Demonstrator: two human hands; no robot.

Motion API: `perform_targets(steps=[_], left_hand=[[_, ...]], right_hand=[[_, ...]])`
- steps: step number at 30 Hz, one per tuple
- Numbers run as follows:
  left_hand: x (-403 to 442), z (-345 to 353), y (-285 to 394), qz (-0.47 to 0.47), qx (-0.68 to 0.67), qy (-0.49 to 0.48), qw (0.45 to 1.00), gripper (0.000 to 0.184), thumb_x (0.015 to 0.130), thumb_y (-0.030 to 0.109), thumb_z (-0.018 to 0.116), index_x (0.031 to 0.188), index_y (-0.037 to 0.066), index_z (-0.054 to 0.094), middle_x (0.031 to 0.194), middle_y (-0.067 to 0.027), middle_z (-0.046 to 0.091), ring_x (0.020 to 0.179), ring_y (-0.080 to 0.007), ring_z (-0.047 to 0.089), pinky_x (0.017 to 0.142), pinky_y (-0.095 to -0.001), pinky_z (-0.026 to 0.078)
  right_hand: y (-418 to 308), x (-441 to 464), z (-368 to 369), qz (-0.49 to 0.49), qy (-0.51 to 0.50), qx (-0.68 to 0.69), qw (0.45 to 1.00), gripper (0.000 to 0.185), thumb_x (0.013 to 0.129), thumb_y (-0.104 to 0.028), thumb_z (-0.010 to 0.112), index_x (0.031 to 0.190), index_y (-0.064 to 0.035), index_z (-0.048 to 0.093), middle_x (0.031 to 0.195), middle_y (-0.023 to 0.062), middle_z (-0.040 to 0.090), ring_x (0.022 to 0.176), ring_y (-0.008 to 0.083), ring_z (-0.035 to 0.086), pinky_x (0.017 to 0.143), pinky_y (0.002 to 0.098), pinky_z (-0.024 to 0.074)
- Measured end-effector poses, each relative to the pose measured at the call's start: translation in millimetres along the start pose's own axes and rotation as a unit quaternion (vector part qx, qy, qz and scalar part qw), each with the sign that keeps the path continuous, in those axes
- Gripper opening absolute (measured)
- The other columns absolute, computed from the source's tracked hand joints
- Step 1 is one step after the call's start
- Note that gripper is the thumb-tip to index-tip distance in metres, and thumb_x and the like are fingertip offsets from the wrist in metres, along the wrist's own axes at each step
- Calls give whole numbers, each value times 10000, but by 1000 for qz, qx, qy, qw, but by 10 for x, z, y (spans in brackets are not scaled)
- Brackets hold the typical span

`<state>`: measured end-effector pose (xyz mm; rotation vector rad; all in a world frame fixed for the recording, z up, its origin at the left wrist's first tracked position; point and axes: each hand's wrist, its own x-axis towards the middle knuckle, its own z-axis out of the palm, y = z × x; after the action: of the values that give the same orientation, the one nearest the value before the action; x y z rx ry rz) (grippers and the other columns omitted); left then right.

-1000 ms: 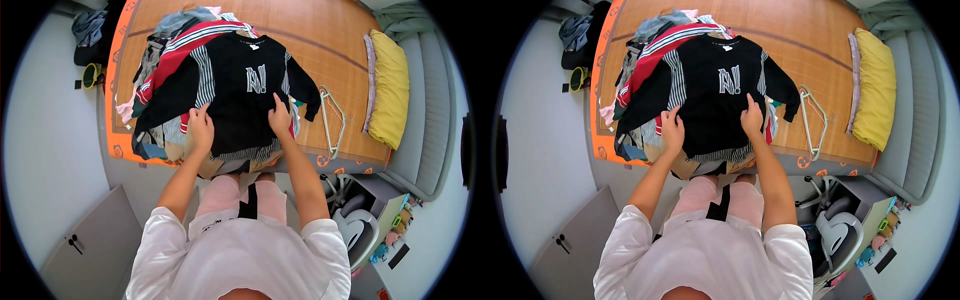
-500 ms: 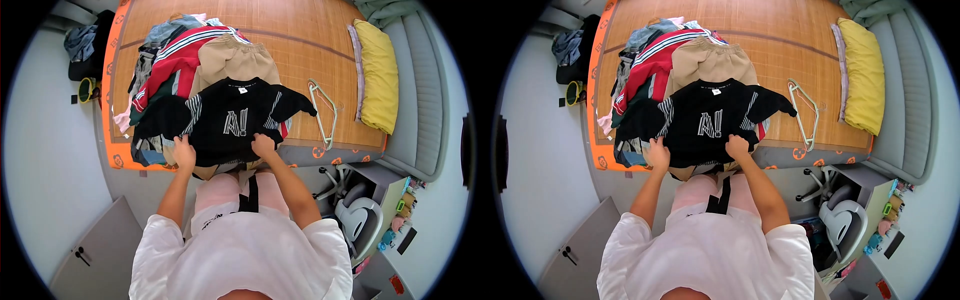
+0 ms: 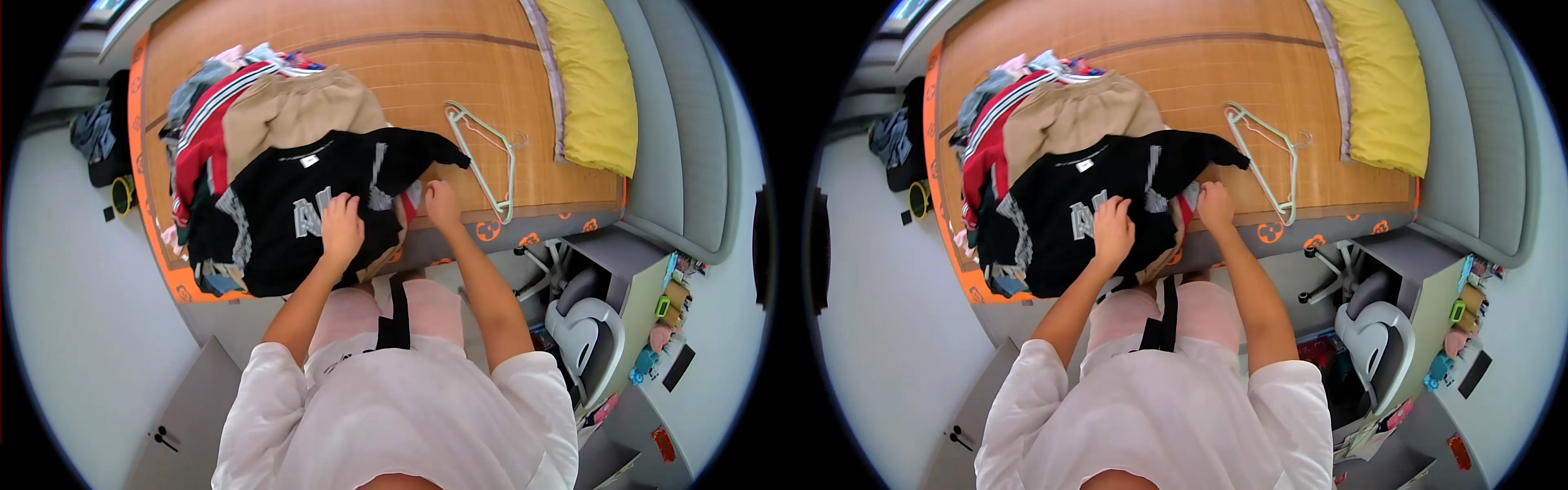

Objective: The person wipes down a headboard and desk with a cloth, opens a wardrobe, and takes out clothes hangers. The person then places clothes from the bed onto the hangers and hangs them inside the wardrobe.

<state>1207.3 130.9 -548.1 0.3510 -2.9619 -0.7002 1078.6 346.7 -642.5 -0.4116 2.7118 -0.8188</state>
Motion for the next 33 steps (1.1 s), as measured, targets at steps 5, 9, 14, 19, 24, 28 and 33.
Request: perform_targets(steps=[5,9,14,19,24,28,33], left_hand=[[633,704,702,57,-28,-76,995,414,762,29,621,1175,9,599,1234,-160,555,1184,-339,512,962,-437,421],[1073,1272,990,71,-14,-111,991,458,755,31,622,1211,10,587,1283,-168,541,1225,-337,492,998,-437,406],[1404,1668,1111,82,32,-123,988,520,745,48,638,1258,14,559,1358,-175,508,1279,-332,460,1053,-443,373],[1472,1735,1062,77,52,-129,987,532,738,72,659,1256,20,551,1355,-172,508,1284,-327,457,1053,-445,370],[1403,1541,923,49,38,-129,990,509,730,52,650,1229,15,558,1323,-167,530,1265,-321,473,1046,-428,377],[1343,1319,782,9,27,-111,993,441,777,20,602,1217,10,579,1314,-166,547,1247,-326,498,1026,-422,405],[1235,865,412,-17,59,-46,997,455,735,41,623,1187,9,578,1239,-151,563,1170,-312,527,979,-422,414]], right_hand=[[987,324,-506,86,47,-48,994,178,867,-98,586,1014,-23,652,1015,182,625,969,382,594,845,474,485],[1616,687,-738,135,108,-120,978,278,862,-80,599,1129,-4,606,1106,176,607,1033,376,569,891,465,467],[1890,1019,-785,185,98,-109,972,367,859,-29,593,1223,6,551,1185,187,580,1085,377,552,914,463,462],[1974,1156,-686,220,100,-81,967,376,847,7,571,1222,-24,557,1175,202,559,1086,380,549,890,451,478],[1723,1239,-818,247,91,-10,965,303,823,-11,588,1123,-44,610,1152,202,558,1029,374,566,857,430,475],[1317,1308,-864,123,115,107,980,214,837,-120,669,1036,-42,655,970,153,627,899,324,608,770,400,483],[539,1372,-829,55,120,272,953,311,895,-313,702,1033,-34,700,842,125,686,730,244,636,681,340,483]])
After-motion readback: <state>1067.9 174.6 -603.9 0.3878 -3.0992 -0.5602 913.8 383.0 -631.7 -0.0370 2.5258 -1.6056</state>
